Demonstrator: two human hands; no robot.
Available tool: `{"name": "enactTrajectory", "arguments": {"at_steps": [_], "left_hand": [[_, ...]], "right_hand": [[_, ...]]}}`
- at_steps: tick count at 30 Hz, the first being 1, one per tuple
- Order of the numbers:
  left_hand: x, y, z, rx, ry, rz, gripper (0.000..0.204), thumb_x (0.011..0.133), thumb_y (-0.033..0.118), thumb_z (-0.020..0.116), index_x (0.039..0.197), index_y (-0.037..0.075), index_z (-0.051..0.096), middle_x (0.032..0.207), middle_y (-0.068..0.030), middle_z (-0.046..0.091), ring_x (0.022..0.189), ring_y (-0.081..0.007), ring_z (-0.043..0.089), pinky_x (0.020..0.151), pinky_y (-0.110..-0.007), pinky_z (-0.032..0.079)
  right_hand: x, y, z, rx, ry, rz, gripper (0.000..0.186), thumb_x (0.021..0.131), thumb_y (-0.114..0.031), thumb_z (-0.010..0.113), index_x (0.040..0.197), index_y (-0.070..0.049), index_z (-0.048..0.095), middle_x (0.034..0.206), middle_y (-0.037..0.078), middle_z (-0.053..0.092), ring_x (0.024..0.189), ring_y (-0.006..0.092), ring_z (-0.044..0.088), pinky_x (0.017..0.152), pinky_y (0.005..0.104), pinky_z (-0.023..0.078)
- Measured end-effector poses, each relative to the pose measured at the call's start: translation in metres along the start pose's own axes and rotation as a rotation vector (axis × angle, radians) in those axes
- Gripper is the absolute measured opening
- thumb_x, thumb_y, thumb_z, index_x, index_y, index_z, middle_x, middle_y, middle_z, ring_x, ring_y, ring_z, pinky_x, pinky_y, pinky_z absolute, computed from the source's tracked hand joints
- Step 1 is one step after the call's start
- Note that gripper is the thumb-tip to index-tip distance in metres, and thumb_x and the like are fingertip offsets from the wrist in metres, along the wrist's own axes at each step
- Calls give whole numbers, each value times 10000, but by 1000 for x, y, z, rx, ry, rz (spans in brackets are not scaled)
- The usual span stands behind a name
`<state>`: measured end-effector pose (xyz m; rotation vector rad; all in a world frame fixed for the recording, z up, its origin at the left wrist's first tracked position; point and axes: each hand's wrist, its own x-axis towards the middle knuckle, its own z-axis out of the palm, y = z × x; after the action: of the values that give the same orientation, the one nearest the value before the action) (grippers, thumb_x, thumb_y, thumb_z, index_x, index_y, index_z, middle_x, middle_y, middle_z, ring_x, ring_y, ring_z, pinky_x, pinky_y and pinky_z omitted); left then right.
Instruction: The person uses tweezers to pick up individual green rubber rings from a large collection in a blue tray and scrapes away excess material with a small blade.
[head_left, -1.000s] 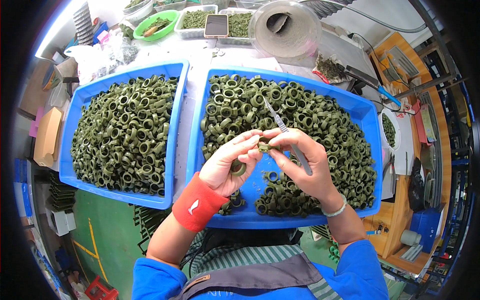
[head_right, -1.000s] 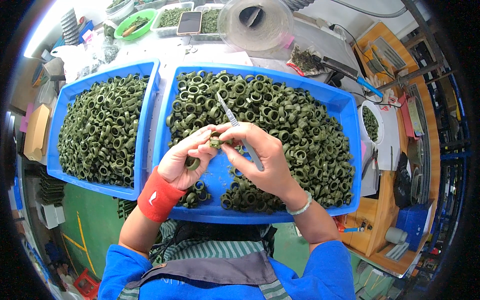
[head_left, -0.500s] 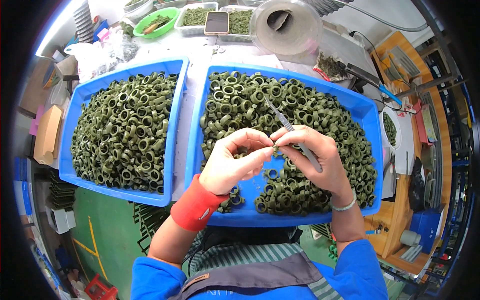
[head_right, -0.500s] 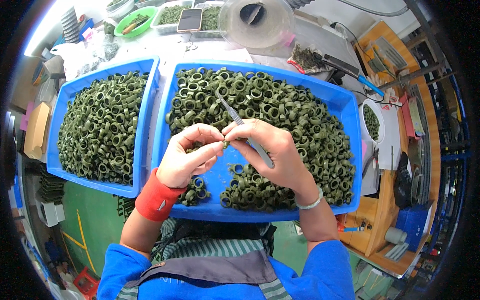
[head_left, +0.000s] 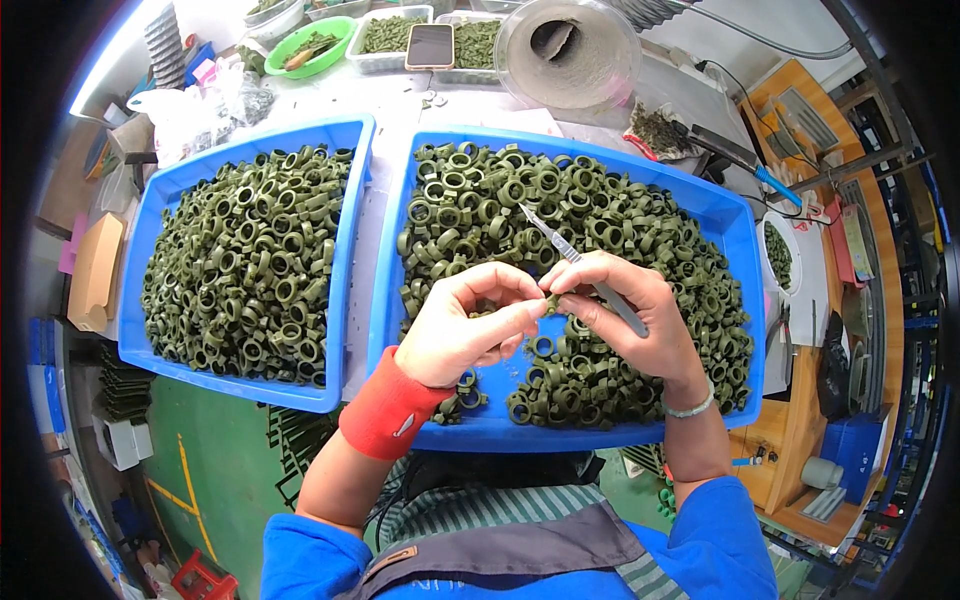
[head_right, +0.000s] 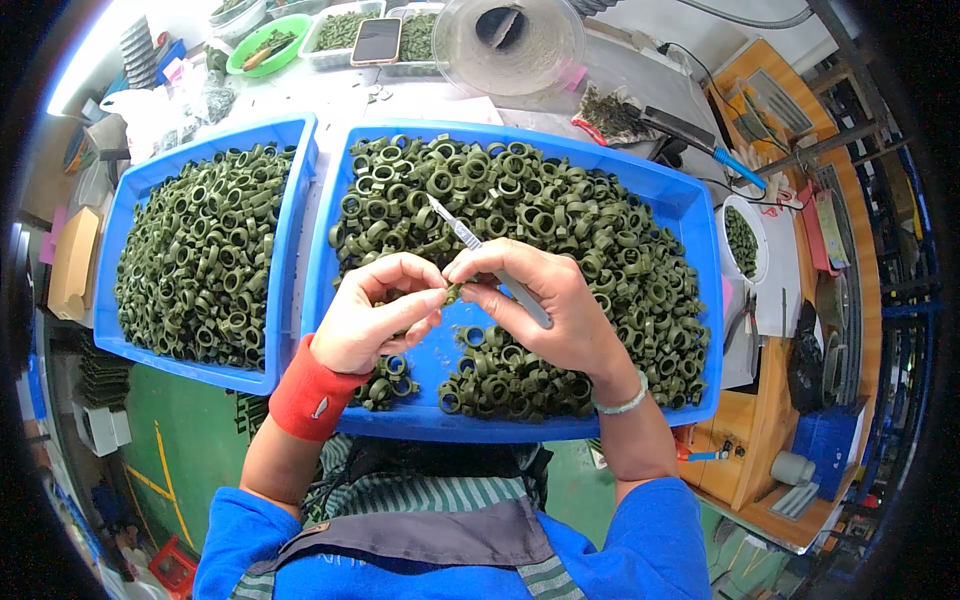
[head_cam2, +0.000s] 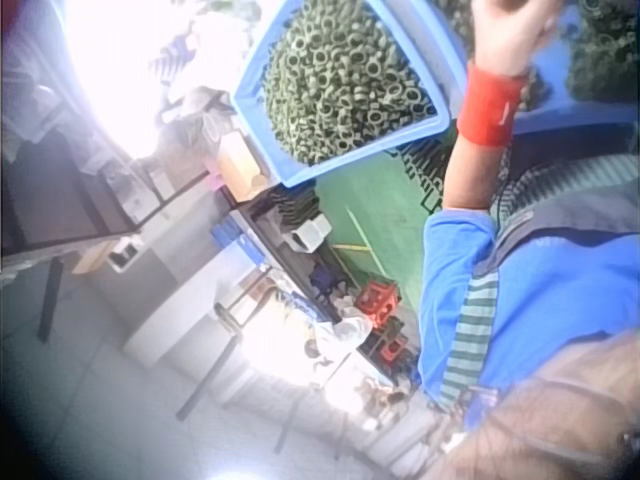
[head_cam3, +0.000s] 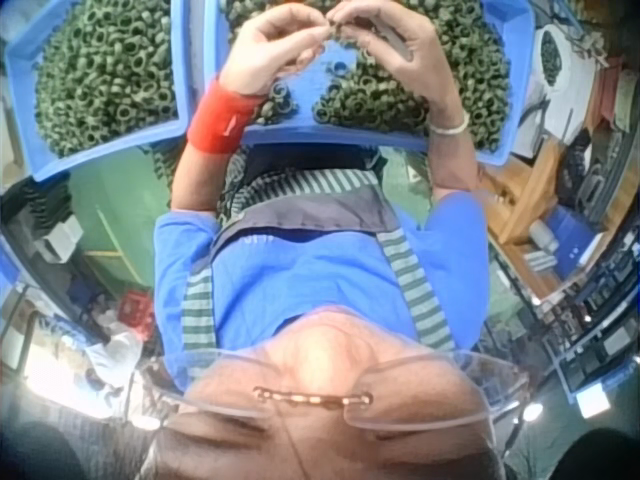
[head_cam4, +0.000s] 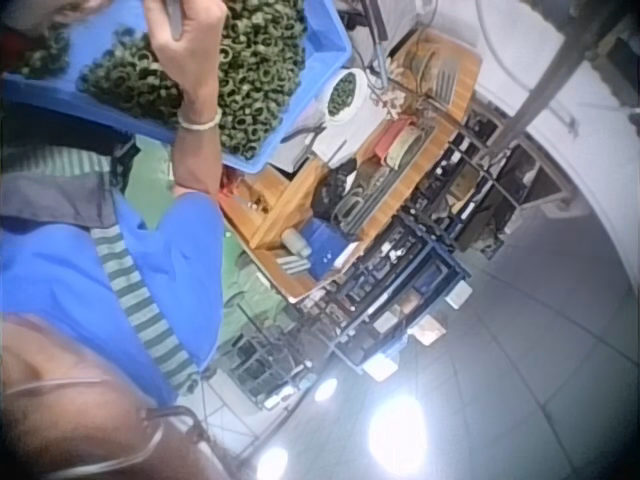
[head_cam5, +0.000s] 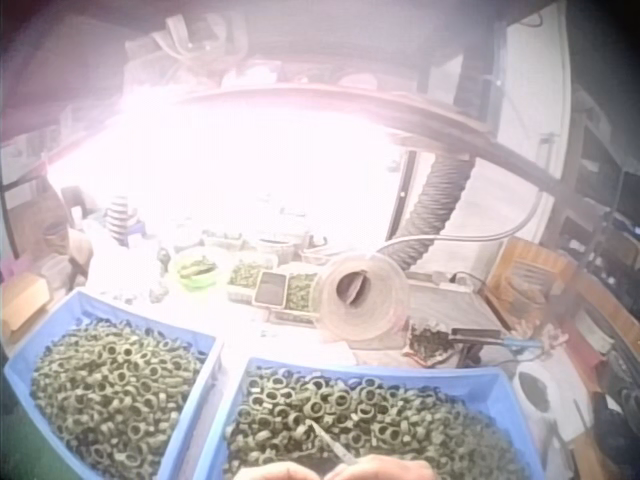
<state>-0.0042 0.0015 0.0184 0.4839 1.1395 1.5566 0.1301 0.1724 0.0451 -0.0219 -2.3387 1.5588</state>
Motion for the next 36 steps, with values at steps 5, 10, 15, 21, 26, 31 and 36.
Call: {"name": "enactTrajectory", "arguments": {"at_steps": [5, 10, 15, 21, 26, 31, 36], "left_hand": [[-2, 0, -2, 8, -12, -29, 137, 934, 70, 649, 1065, 36, 628, 769, -40, 634, 538, -39, 514, 410, -177, 286], [-2, 2, -2, -2, -31, -45, 189, 916, 159, 692, 1062, 46, 647, 801, -25, 662, 596, -33, 552, 477, -176, 376], [-2, 2, -3, 43, -37, -51, 190, 923, 159, 681, 1070, 45, 644, 795, -31, 662, 596, -38, 559, 473, -176, 377], [-3, 1, -4, -18, -65, -34, 191, 943, 140, 645, 1109, 46, 626, 789, -32, 657, 591, -37, 554, 463, -172, 363], [-3, -1, -4, -46, -51, -1, 200, 953, 125, 626, 1136, 46, 611, 783, -19, 641, 582, -26, 531, 451, -170, 338], [-3, 1, 2, 26, 6, 109, 201, 939, 49, 630, 1140, 33, 623, 783, -17, 617, 543, -31, 486, 419, -173, 281], [6, -10, -1, 310, 123, 461, 184, 894, 57, 699, 1076, 44, 679, 773, 30, 613, 619, -19, 506, 523, -181, 367]], "right_hand": [[-1, 4, -1, 21, -31, 13, 224, 859, 103, 619, 1061, 13, 656, 1017, 85, 686, 934, 149, 667, 822, 272, 534], [-3, 2, -2, 90, -18, 76, 238, 862, 92, 619, 1081, 7, 660, 1015, 79, 680, 915, 127, 655, 796, 264, 529], [-2, 2, -4, 8, -46, 50, 215, 871, 60, 641, 1077, 4, 664, 999, 65, 684, 897, 115, 652, 776, 254, 527], [-6, -2, -5, 197, -17, 252, 172, 907, -7, 656, 1079, 1, 665, 969, 49, 685, 866, 101, 661, 755, 243, 532], [-6, -3, 0, 260, 15, 282, 167, 927, -36, 651, 1088, 8, 659, 962, 52, 684, 865, 104, 677, 758, 240, 546], [-6, -6, 3, 195, 54, 273, 157, 925, -32, 653, 1074, 16, 655, 924, 52, 687, 836, 106, 686, 741, 236, 552], [-6, -9, 4, 233, 59, 270, 144, 925, -28, 653, 1060, 20, 652, 899, 51, 686, 819, 100, 683, 732, 231, 549]]}}
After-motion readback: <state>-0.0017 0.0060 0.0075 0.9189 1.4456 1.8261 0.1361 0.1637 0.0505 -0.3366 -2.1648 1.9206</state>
